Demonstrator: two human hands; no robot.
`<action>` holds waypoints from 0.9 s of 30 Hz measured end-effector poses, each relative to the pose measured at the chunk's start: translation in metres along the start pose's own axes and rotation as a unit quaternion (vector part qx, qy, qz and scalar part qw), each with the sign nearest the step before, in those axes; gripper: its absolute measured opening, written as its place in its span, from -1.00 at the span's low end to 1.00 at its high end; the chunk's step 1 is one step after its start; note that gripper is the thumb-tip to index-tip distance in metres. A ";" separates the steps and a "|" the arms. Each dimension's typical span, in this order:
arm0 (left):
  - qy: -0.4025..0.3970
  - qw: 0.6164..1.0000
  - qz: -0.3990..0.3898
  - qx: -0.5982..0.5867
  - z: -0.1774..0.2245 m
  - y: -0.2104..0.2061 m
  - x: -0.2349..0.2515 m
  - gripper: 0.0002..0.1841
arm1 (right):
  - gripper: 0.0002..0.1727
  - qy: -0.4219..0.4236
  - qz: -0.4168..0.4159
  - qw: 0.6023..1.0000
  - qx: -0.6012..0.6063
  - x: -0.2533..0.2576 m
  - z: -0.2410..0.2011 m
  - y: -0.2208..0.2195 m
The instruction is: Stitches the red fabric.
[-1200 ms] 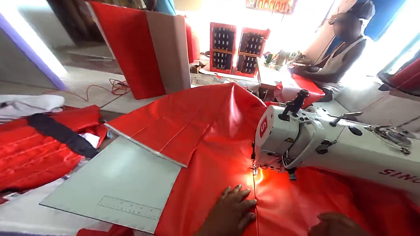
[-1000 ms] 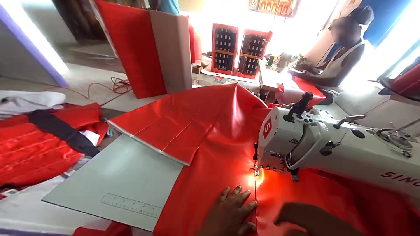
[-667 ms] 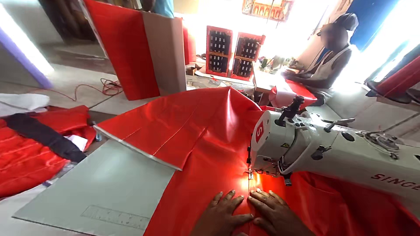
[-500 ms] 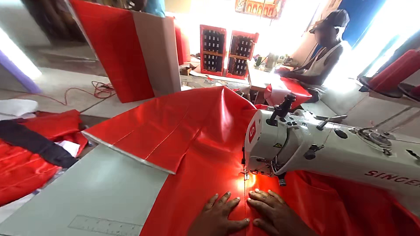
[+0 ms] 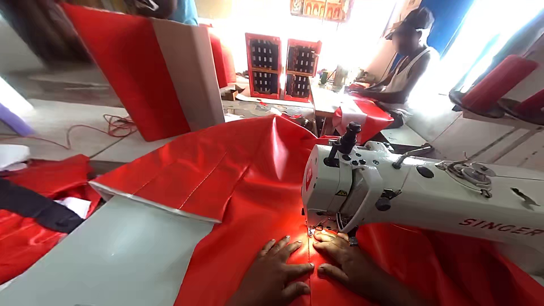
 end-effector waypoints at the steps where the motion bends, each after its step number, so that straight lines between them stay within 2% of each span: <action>1: 0.008 1.000 -0.013 -0.005 -0.002 0.002 0.003 -0.52 | -0.33 0.001 0.003 1.000 0.001 0.002 0.003 0.001; 7: 0.024 0.999 -0.028 -0.011 -0.012 0.014 0.020 -0.51 | -0.25 -0.074 -0.054 0.995 0.033 0.017 0.017 0.011; 10: 0.036 0.998 -0.046 -0.022 -0.016 0.020 0.027 -0.52 | -0.15 -0.119 -0.065 0.990 0.049 0.023 0.029 0.010; 17: 0.029 0.998 -0.052 -0.036 -0.020 0.025 0.033 -0.54 | -0.07 -0.137 0.016 0.989 0.060 0.025 0.045 0.003; 19: 0.024 0.998 -0.050 -0.043 -0.019 0.025 0.033 -0.54 | -0.13 -0.130 0.047 0.990 0.041 0.023 0.039 0.007; 22: 0.019 0.996 -0.052 -0.064 -0.019 0.026 0.032 -0.54 | -0.37 -0.163 0.038 0.982 0.083 0.024 0.026 0.020; 24: 0.013 0.995 -0.061 -0.073 -0.019 0.026 0.032 -0.54 | -0.43 -0.185 0.029 0.978 0.095 0.027 0.020 0.025; 27: -0.007 0.994 -0.068 -0.081 -0.021 0.026 0.031 -0.54 | -0.47 -0.142 0.061 0.986 0.054 0.030 0.012 0.022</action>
Point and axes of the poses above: each hand's wrist, its own x-axis towards the middle knuckle, its own y-axis out of the back of the hand, z = x × y, the point moved 5 cm from there along x, towards the middle knuckle, and after that the axes turned 11 degrees about -z, right-handed, at the moved point
